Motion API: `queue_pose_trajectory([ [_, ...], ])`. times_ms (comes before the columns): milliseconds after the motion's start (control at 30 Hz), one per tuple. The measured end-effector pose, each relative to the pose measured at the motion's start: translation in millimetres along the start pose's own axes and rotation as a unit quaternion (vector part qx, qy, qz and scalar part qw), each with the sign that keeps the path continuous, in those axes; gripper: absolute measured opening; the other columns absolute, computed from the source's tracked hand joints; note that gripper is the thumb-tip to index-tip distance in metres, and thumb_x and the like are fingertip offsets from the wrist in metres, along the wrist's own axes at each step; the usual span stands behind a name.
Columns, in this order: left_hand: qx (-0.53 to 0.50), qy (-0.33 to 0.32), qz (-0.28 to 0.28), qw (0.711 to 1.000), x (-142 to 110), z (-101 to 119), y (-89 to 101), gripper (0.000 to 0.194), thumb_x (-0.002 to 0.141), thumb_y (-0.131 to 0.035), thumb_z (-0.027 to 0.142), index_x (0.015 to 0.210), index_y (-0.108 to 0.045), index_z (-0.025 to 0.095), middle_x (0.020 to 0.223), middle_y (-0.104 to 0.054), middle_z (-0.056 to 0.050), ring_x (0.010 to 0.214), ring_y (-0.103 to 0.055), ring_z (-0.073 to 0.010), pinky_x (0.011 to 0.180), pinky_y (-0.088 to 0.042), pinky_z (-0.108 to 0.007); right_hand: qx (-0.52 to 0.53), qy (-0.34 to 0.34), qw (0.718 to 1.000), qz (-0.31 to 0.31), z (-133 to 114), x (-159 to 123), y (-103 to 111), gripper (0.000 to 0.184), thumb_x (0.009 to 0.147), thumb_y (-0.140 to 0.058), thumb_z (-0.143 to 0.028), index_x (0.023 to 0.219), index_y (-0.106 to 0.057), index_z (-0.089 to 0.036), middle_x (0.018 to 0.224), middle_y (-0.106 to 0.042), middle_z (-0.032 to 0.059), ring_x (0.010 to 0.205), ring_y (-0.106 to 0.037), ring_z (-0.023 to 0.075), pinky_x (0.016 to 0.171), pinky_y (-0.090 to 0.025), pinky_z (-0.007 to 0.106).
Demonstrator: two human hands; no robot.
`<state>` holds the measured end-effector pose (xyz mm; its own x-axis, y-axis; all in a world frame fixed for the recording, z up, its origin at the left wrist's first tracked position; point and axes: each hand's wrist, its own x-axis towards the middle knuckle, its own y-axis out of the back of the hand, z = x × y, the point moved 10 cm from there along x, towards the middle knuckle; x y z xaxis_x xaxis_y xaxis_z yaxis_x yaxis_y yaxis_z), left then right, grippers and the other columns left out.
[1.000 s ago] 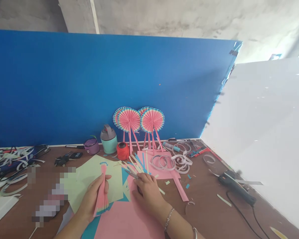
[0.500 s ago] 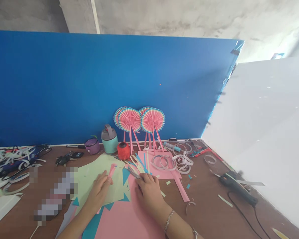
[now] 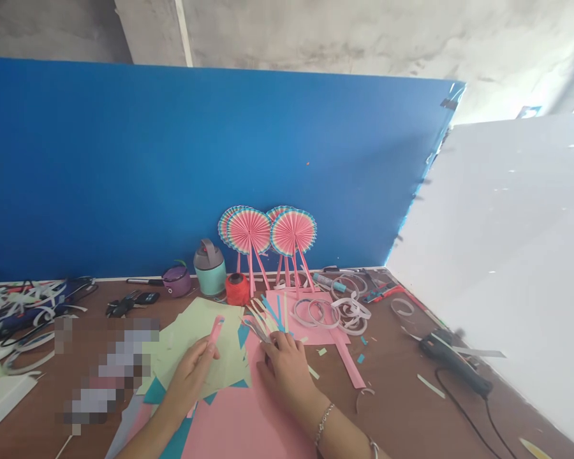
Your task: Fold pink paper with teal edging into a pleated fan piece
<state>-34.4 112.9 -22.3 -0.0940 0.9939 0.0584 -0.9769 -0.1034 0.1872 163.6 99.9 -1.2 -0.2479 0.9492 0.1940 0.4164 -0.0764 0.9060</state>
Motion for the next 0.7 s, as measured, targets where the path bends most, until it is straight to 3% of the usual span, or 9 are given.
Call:
queue_pose_trajectory([
  [167, -0.075, 0.052, -0.004, 0.996, -1.5, -1.8, -1.1, 0.035, 0.076, -0.060, 0.053, 0.076, -0.067, 0.019, 0.098, -0.068, -0.010, 0.099, -0.059, -0.0275, 0.080, -0.046, -0.032, 0.021, 0.014, 1.000, -0.007, -3.1, 0.1, -1.0, 0.028, 0.081, -0.051, -0.018, 0.105, -0.061, -0.027, 0.112, -0.056, 0.0068, 0.104, -0.049, 0.0248, 0.084, -0.035, 0.039],
  [267, -0.151, 0.109, -0.027, 0.982, -3.6, -9.0, -9.5, 0.046, 0.074, -0.060, 0.059, 0.090, -0.066, 0.016, 0.090, -0.069, -0.010, 0.072, -0.063, -0.0209, 0.067, -0.049, -0.031, 0.021, 0.034, 0.999, 0.002, -5.8, -1.0, -2.0, 0.027, 0.081, -0.050, -0.015, 0.104, -0.060, -0.026, 0.114, -0.054, 0.0063, 0.105, -0.047, 0.0246, 0.084, -0.034, 0.038],
  [467, -0.272, 0.163, -0.093, 0.944, -9.6, -8.7, -25.2, 0.046, 0.071, -0.070, 0.048, 0.105, -0.057, 0.019, 0.064, -0.057, 0.006, 0.041, -0.038, -0.0048, 0.039, -0.030, -0.018, 0.025, 0.052, 0.998, 0.015, -7.5, -3.7, -2.8, 0.021, 0.081, -0.051, -0.014, 0.098, -0.059, -0.023, 0.110, -0.054, 0.0056, 0.100, -0.047, 0.0228, 0.082, -0.034, 0.036],
  [700, -0.328, 0.192, -0.092, 0.920, -8.8, -12.9, -24.8, 0.043, 0.073, -0.071, 0.047, 0.099, -0.055, 0.017, 0.053, -0.039, 0.011, 0.038, -0.023, -0.0027, 0.035, -0.019, -0.016, 0.038, 0.075, 0.996, 0.012, -13.3, -3.4, -2.4, 0.021, 0.084, -0.048, -0.013, 0.098, -0.060, -0.024, 0.107, -0.054, 0.0057, 0.096, -0.050, 0.0211, 0.083, -0.036, 0.035],
])
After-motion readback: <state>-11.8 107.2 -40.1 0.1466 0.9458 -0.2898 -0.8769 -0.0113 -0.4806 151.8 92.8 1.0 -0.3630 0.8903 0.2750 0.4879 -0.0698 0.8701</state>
